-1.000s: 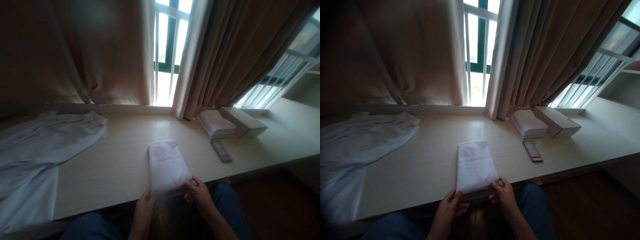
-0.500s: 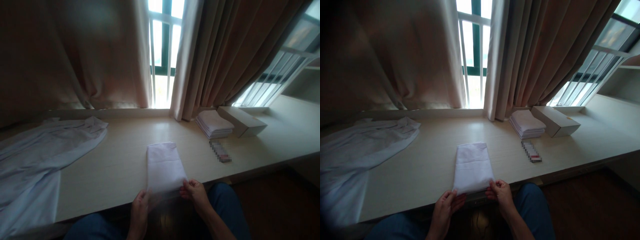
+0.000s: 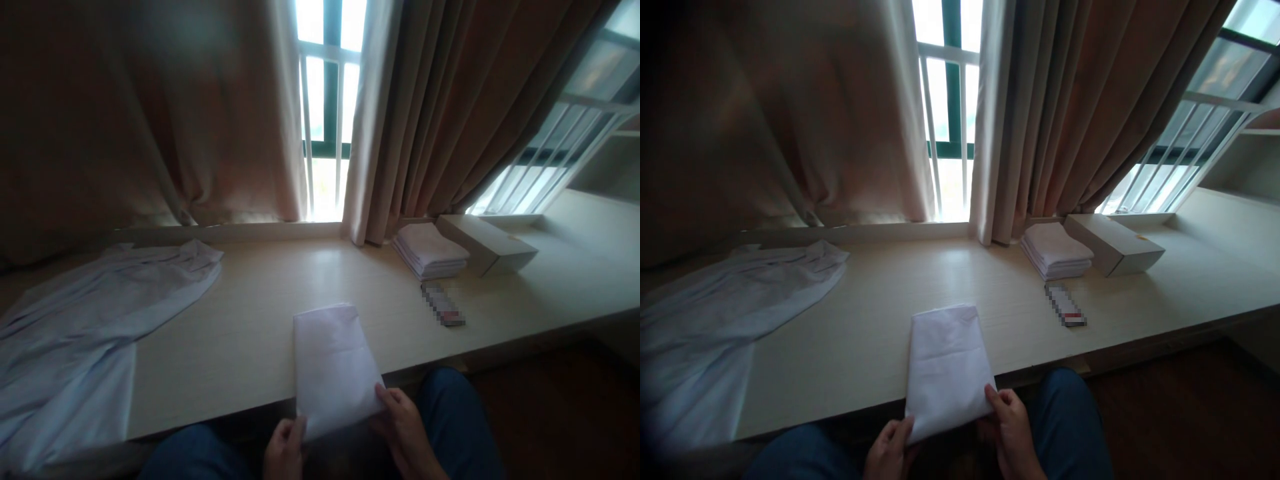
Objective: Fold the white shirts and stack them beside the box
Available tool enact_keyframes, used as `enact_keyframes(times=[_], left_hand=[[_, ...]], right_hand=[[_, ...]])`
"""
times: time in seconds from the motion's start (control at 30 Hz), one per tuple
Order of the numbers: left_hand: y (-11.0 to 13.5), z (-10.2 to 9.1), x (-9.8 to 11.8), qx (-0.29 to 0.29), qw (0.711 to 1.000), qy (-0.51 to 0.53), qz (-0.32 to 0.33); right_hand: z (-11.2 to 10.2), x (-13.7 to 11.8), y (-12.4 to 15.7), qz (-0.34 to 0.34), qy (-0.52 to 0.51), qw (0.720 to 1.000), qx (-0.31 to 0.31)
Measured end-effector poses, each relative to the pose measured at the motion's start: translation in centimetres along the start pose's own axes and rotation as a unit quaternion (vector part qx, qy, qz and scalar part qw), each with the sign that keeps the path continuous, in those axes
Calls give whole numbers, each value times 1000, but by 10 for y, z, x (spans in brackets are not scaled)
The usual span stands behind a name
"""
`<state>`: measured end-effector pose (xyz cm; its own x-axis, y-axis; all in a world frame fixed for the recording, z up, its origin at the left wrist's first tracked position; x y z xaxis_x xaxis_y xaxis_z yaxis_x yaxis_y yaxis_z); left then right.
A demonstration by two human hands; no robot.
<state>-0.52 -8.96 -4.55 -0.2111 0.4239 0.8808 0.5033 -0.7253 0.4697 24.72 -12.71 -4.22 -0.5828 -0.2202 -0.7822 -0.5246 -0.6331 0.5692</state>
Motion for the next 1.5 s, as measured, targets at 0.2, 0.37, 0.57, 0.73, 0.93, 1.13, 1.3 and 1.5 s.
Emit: enact_keyframes(times=[0.2, 0.37, 0.57, 0.73, 0.93, 1.13, 1.3, 1.5], left_hand=[[28, 12, -4, -189, 968, -32, -161], [49, 38, 3, -274, 926, 1, -259], [28, 40, 7, -218, 963, -16, -158], [32, 42, 34, -198, 979, -9, -54], [65, 79, 68, -220, 975, 28, -10], [95, 125, 89, -284, 959, 25, 11], [102, 158, 89, -309, 951, 22, 7], [116, 222, 78, -396, 918, 18, -26]], right_hand=[[1, -1, 29, 110, 22, 982, -153], [15, -5, 42, 207, 42, 939, -270], [29, -8, 34, 213, 119, 918, -314], [26, -29, 26, 152, 132, 929, -310], [27, -80, 16, 141, 70, 934, -321], [14, -98, -5, 188, 68, 932, -301], [-3, -120, -31, 113, 47, 957, -263], [-22, -175, -65, 77, 52, 965, -246]])
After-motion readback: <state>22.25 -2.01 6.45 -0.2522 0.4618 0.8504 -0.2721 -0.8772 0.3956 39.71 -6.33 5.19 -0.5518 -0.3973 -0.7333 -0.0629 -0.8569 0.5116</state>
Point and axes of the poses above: each hand's wrist, its own y-axis away from the middle knuckle, its own z-axis out of the palm, x = y × z, the point moved 9 cm from there along -y, towards the middle knuckle, and after that the axes turned 15 degrees about x, right-handed, at the moved point
